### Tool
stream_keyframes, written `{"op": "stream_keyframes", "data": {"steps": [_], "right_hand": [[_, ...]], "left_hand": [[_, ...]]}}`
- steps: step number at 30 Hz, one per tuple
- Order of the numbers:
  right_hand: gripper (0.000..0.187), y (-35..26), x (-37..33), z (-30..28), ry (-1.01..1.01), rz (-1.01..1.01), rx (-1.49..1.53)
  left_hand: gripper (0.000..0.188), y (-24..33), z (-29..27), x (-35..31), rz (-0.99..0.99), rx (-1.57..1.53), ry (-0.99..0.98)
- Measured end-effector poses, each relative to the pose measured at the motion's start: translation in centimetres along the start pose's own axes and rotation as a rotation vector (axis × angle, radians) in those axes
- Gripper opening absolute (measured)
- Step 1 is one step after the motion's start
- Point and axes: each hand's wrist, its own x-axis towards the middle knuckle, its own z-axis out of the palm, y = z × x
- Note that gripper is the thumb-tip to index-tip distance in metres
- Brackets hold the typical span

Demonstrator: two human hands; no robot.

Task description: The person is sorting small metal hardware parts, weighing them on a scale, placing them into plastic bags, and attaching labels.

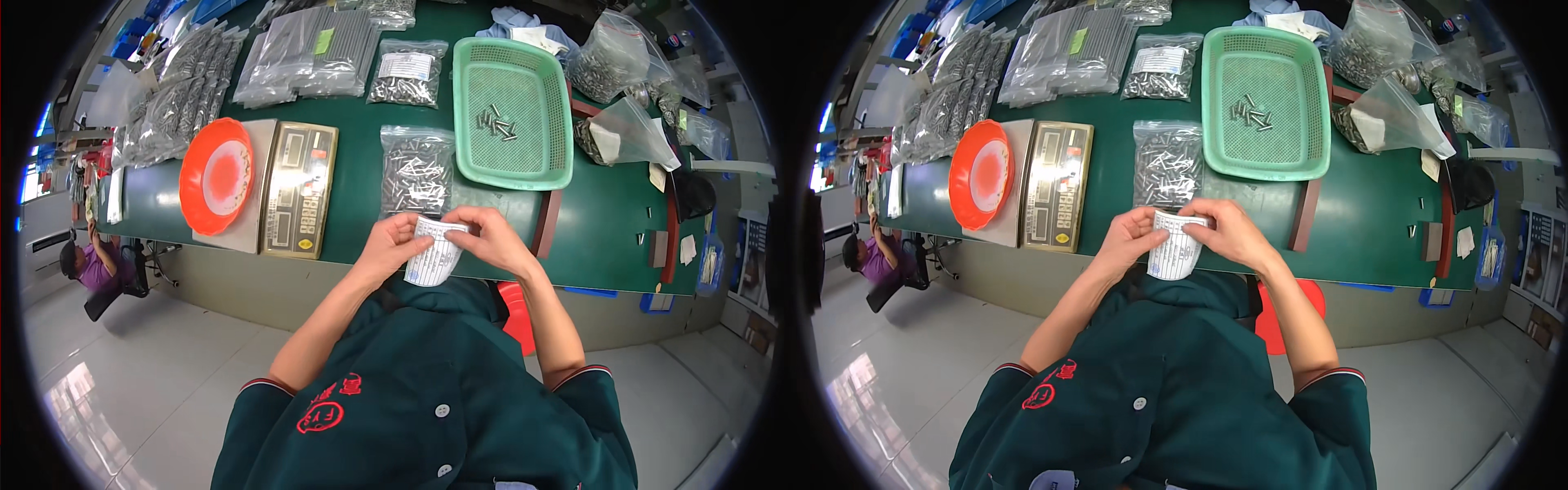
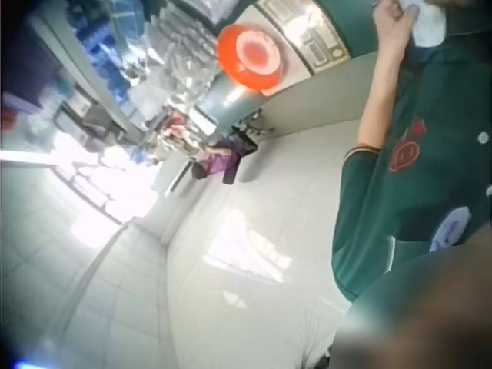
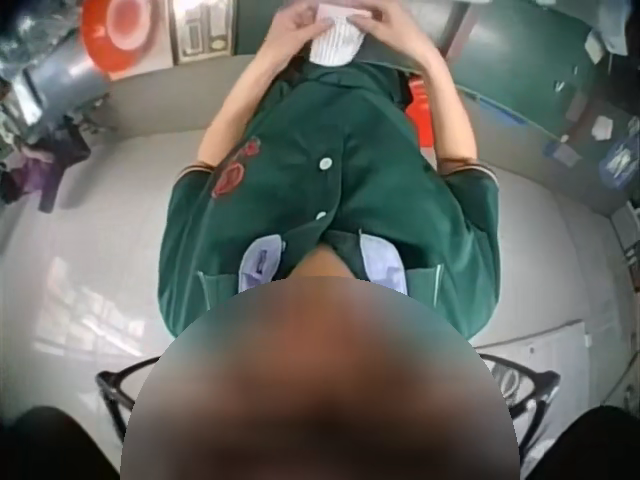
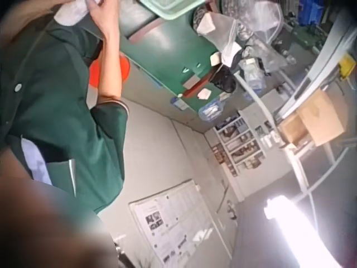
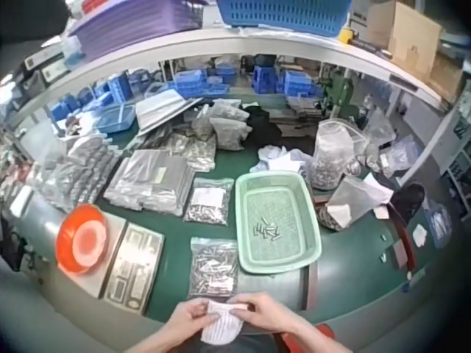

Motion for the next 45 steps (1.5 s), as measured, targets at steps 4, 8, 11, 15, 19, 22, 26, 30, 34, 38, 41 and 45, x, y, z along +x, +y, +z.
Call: {"op": "stream_keyframes", "data": {"steps": [4, 8, 11, 15, 19, 22, 26, 30, 34, 38, 41, 45], "right_hand": [[0.019, 0.0, 0.8, 2.4, 0.110, 0.134, 0.533], [0.018, 0.5, -0.1, 3.7, 0.089, 0.208, 0.502], [0.017, 0.8, 0.0, 4.8, 0.136, 0.186, 0.512], [0.015, 0.5, 0.5, 6.2, 0.282, 0.160, 0.551], [0.013, -0.2, 0.8, 5.8, 0.155, 0.175, 0.650], [0.011, -0.3, 1.0, 5.8, 0.181, 0.138, 0.680], [0.010, -0.9, 1.1, 5.5, 0.184, 0.121, 0.655], [0.011, -0.6, 1.2, 5.2, 0.193, 0.118, 0.682], [0.010, -0.8, 1.2, 5.1, 0.204, 0.111, 0.720], [0.009, -0.6, 1.0, 5.5, 0.217, 0.091, 0.757], [0.008, -0.7, 1.0, 5.9, 0.185, 0.071, 0.773], [0.008, -0.5, 0.9, 5.8, 0.176, 0.044, 0.769]], "left_hand": [[0.012, -0.8, -2.2, -1.0, 0.085, 0.003, 0.273], [0.010, -0.8, -3.5, -1.8, 0.103, -0.034, 0.326], [0.011, -0.8, -3.9, -2.0, 0.084, -0.043, 0.316], [0.011, -0.2, -3.9, -2.1, 0.052, -0.111, 0.300], [0.011, 0.1, -3.9, -1.8, 0.074, -0.094, 0.263], [0.010, 0.4, -3.9, -1.7, 0.061, -0.050, 0.212], [0.011, 0.7, -3.8, -1.6, 0.112, 0.000, 0.180], [0.012, 1.5, -3.5, -1.4, 0.184, 0.053, 0.166], [0.038, 2.2, -2.3, -1.2, 0.692, 0.939, 0.573], [0.031, 2.8, -0.8, -1.8, 0.691, 0.820, 0.309], [0.022, 2.2, -0.3, -1.5, 0.658, 0.803, 0.285], [0.016, 1.8, -0.1, -1.7, 0.619, 0.711, 0.282]]}}
